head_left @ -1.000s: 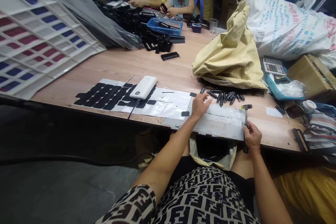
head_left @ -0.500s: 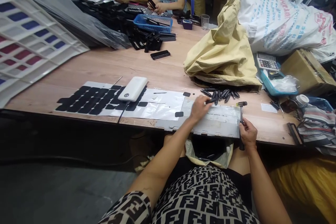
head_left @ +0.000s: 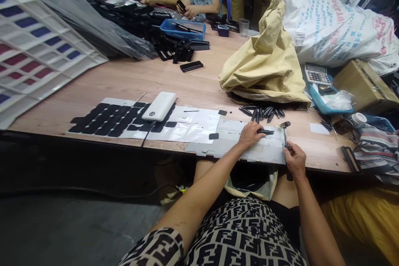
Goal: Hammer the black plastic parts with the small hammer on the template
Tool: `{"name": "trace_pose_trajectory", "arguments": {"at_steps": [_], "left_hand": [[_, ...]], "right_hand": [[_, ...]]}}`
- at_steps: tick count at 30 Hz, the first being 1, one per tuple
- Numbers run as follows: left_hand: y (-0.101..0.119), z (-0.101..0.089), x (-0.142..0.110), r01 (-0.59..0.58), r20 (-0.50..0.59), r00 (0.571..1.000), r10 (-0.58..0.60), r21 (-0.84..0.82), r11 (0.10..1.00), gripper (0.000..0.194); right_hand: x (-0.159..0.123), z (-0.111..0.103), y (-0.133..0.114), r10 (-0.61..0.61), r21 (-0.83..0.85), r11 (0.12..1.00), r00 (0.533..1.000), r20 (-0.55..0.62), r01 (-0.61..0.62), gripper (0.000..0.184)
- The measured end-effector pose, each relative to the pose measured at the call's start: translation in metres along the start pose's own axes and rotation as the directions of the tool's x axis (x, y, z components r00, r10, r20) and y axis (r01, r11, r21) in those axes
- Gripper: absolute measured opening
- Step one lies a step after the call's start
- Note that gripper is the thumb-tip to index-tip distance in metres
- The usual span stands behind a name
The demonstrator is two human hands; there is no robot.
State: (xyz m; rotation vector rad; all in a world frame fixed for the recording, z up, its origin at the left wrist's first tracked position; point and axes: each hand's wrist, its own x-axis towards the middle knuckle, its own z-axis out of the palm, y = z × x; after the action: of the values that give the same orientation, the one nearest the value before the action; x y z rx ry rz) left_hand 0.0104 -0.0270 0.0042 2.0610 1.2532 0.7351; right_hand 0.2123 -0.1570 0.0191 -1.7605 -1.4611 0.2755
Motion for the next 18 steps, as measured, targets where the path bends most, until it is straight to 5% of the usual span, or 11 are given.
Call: {"name": "trace_pose_trajectory", "arguments": {"at_steps": [7,18], "left_hand": [[0.001,0.003,0.002,0.025,-0.016,1.000,-0.025,0.000,1.000,0.018],[0.003,0.002,0.004,0.041,-0.001,0.999,-0.041,0.006,0.999,0.018]], "right_hand": [[-0.016,-0.001,-0.036,-0.190,-0.092,0.976,0.977,0.096,0.199,0.033],[-0.016,0.006,-0.046,-0.156,-0.031,0.987,0.983,0.096,0.160,0.033]]}}
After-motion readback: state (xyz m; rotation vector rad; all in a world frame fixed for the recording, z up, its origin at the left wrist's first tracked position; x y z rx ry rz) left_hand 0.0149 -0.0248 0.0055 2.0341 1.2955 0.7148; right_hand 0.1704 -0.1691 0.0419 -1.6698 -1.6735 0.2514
